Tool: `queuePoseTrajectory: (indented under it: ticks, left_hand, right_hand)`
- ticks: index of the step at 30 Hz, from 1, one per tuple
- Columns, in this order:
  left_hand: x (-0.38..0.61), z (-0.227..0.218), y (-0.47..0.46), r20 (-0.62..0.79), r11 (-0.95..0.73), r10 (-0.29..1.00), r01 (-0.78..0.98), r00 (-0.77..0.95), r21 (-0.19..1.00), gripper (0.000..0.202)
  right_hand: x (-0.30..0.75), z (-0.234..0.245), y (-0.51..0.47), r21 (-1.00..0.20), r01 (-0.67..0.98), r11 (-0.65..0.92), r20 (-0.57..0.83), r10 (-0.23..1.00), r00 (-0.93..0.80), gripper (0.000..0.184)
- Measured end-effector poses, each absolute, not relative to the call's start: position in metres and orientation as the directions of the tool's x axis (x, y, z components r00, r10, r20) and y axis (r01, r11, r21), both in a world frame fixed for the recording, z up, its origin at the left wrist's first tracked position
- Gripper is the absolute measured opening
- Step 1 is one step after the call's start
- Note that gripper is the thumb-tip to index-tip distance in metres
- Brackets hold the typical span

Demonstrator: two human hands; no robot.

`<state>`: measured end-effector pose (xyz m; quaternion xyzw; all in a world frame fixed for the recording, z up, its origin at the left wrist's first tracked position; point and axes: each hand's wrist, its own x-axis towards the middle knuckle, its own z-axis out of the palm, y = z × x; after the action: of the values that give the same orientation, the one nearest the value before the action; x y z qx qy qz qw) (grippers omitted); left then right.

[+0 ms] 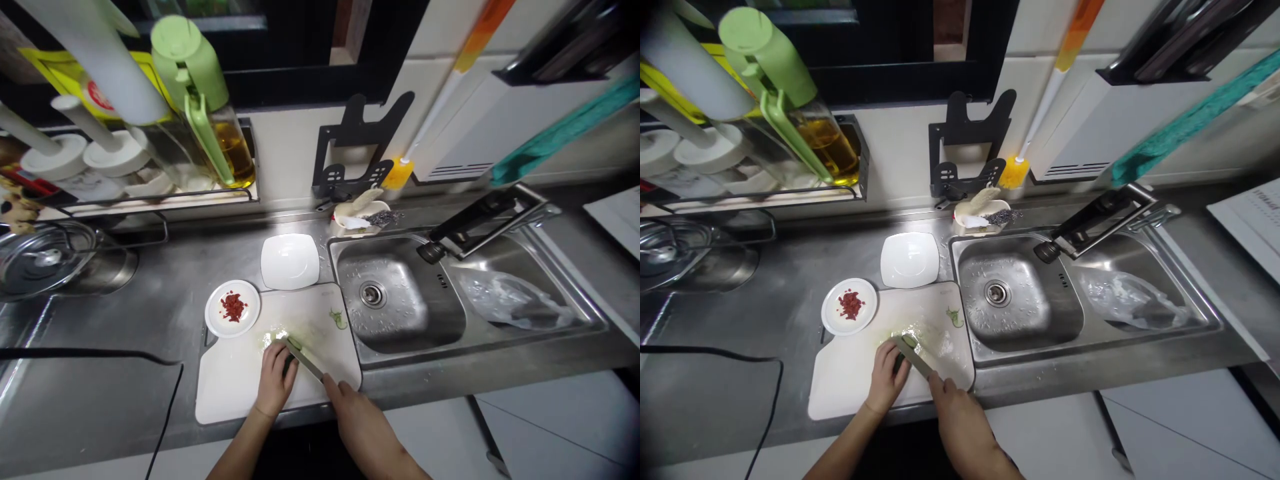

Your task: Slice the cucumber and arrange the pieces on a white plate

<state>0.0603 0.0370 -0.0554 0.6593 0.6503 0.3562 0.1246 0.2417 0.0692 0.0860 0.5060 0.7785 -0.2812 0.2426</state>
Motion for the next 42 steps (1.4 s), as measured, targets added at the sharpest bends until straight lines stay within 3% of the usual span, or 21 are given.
queuePoseTrajectory:
  ticks: [21,42]
  left_hand:
    - [0.059,-0.061,0.036,0.283,-0.109,0.954,0.768,-0.097,0.631,0.023]
    - [0.059,-0.061,0.036,0.294,-0.121,0.951,0.755,-0.098,0.644,0.022]
  right_hand:
    - [0.242,0.085,0.076,-0.233,0.928,0.292,-0.713,0.598,-0.367,0.064]
    - [0.230,0.087,0.087,-0.199,0.917,0.345,-0.715,0.590,-0.377,0.054]
